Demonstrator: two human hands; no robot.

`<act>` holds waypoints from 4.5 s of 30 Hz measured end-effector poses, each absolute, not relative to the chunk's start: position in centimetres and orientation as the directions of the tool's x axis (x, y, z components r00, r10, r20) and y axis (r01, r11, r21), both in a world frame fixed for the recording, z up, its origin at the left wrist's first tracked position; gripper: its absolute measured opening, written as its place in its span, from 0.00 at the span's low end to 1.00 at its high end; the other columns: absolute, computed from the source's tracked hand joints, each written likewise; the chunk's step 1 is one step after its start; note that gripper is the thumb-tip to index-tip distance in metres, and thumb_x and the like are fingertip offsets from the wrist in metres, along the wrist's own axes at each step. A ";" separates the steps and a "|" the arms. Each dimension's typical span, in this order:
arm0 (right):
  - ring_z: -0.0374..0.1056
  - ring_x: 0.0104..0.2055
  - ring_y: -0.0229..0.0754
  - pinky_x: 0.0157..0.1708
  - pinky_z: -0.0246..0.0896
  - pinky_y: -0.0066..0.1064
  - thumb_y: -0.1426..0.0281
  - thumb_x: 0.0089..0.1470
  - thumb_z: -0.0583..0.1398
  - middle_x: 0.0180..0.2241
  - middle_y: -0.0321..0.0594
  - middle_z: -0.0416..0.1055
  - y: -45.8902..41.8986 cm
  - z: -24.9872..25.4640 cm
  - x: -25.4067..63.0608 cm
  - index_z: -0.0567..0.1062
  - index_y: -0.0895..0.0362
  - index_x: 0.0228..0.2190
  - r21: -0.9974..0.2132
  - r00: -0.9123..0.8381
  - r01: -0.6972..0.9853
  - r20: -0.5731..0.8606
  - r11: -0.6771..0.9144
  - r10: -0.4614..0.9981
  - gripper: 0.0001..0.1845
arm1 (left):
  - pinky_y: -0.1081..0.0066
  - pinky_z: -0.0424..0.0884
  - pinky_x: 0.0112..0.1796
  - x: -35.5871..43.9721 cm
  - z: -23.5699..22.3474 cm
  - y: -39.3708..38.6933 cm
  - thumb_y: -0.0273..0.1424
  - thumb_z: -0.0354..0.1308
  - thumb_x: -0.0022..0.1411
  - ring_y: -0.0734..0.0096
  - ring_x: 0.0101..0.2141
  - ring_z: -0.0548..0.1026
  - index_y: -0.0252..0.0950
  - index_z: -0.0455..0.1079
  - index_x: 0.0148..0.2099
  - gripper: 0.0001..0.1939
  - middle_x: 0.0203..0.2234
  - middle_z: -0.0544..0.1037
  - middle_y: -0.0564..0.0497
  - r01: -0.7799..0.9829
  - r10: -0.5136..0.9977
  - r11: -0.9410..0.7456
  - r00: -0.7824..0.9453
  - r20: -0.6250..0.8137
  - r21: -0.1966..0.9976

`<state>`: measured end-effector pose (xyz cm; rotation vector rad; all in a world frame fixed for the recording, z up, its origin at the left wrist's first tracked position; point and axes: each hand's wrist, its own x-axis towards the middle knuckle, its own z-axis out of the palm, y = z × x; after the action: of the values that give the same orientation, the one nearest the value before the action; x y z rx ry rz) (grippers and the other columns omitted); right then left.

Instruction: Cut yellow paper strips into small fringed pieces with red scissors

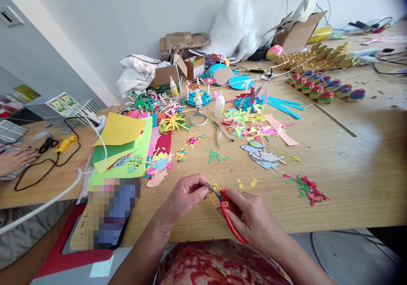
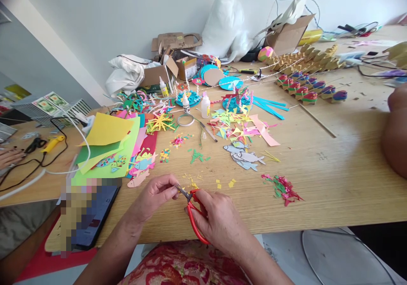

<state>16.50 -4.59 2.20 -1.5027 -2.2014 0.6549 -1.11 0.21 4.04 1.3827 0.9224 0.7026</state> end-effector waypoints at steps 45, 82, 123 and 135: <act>0.57 0.23 0.35 0.23 0.53 0.24 0.69 0.43 0.56 0.20 0.31 0.62 -2.7 2.3 15.7 0.66 0.56 0.24 -0.950 -0.173 0.312 -0.031 0.025 0.984 0.03 | 0.77 0.60 0.27 -1.2 3.1 -0.2 0.27 0.49 0.56 0.77 0.23 0.64 0.35 0.63 0.29 0.05 0.20 0.66 0.56 0.340 0.860 -0.041 0.491 -0.141 0.939; 0.55 0.21 0.35 0.22 0.48 0.25 0.66 0.54 0.50 0.19 0.32 0.60 -4.3 1.6 15.5 0.60 0.55 0.23 -0.775 -0.295 0.586 0.067 0.236 0.953 0.11 | 0.76 0.59 0.28 -0.3 3.0 -0.6 0.34 0.48 0.58 0.76 0.23 0.61 0.34 0.61 0.26 0.12 0.19 0.63 0.56 0.056 0.943 -0.039 0.333 0.018 0.998; 0.52 0.18 0.32 0.20 0.44 0.23 0.66 0.55 0.51 0.16 0.31 0.58 -4.7 1.4 15.9 0.59 0.55 0.19 -0.671 -0.328 0.674 0.103 0.309 0.939 0.14 | 0.75 0.56 0.27 -1.4 3.6 -0.2 0.32 0.48 0.56 0.76 0.23 0.59 0.34 0.61 0.25 0.10 0.19 0.61 0.55 0.119 0.871 0.019 0.485 -0.075 0.993; 0.55 0.18 0.34 0.21 0.43 0.25 0.62 0.56 0.48 0.16 0.33 0.60 -4.8 1.3 16.3 0.61 0.55 0.21 -0.600 -0.354 0.737 0.052 0.312 0.934 0.16 | 0.77 0.56 0.27 -2.0 3.7 -0.1 0.31 0.49 0.54 0.77 0.23 0.60 0.33 0.62 0.24 0.09 0.19 0.62 0.56 0.137 0.865 0.011 0.496 -0.078 0.990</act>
<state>16.26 -4.80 1.31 -1.4873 -2.1940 0.6893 -2.00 -0.06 3.73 1.4717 0.9221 0.7171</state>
